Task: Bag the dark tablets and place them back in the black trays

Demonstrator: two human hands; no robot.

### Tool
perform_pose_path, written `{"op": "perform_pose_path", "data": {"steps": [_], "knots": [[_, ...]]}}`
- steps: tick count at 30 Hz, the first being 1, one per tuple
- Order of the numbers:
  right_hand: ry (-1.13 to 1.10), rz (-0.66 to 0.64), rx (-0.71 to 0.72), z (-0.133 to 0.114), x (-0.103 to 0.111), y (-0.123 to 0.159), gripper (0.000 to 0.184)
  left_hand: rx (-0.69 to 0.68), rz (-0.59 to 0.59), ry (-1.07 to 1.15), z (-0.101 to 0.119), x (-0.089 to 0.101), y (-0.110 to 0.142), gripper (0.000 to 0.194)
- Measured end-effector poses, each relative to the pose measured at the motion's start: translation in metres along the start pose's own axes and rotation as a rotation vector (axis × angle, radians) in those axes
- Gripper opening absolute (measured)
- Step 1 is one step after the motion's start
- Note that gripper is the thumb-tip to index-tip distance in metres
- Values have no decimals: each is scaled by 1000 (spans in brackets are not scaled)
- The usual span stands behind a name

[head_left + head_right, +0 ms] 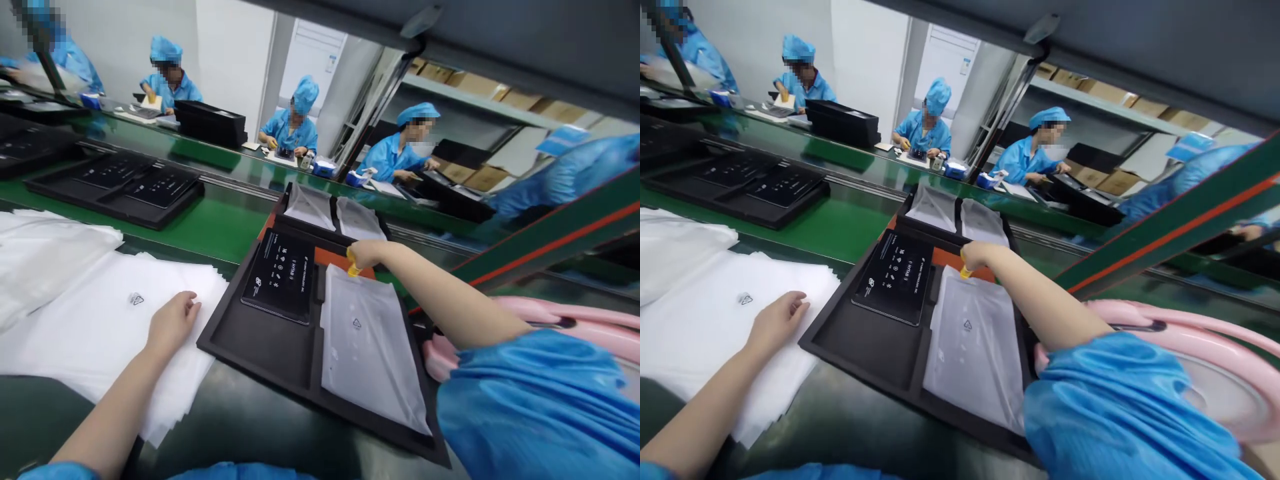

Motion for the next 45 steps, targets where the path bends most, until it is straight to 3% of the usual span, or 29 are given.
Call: {"op": "perform_pose_path", "data": {"steps": [4,7,10,13,16,19,24,27,31,35,38,41,45], "knots": [[-85,262,202,-64,16,-21,49,-67,-77,-115,1,-4,0,26],[-113,337,193,-101,11,-45,51,-85,-113,-175,1,-6,-1,27],[-111,331,158,-118,8,-65,42,-66,-108,-235,0,-7,-4,24],[-128,352,127,-118,23,-67,37,-25,-94,-275,-2,-8,-8,20],[-163,418,108,-109,56,-38,41,1,-62,-289,-4,-8,-10,22],[-98,472,190,-107,86,17,46,25,-8,-267,-7,-6,-9,23],[20,442,376,-123,92,104,50,106,139,-177,-15,3,-7,22],[-70,513,357,-121,82,135,44,120,247,-91,-21,11,-4,22],[-313,665,295,-80,64,177,37,115,397,12,-22,25,4,20],[-933,931,244,-20,25,217,33,40,504,135,-1,46,17,18],[-1466,1070,290,4,-20,234,31,-106,544,253,31,59,28,17],[-1758,1110,269,5,-60,241,27,-232,520,384,67,57,38,15],[-1796,1039,149,-9,-99,245,32,-220,318,586,96,23,48,13]]}}
Point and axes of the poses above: each hand's wrist, its own y-axis away from the middle knuckle, its own x-axis out of the back of the hand, z = x × y, the point moved 3 cm from there along -y, towards the middle knuckle, and after that the axes turned 11 degrees about -x, right-handed, at the moved point
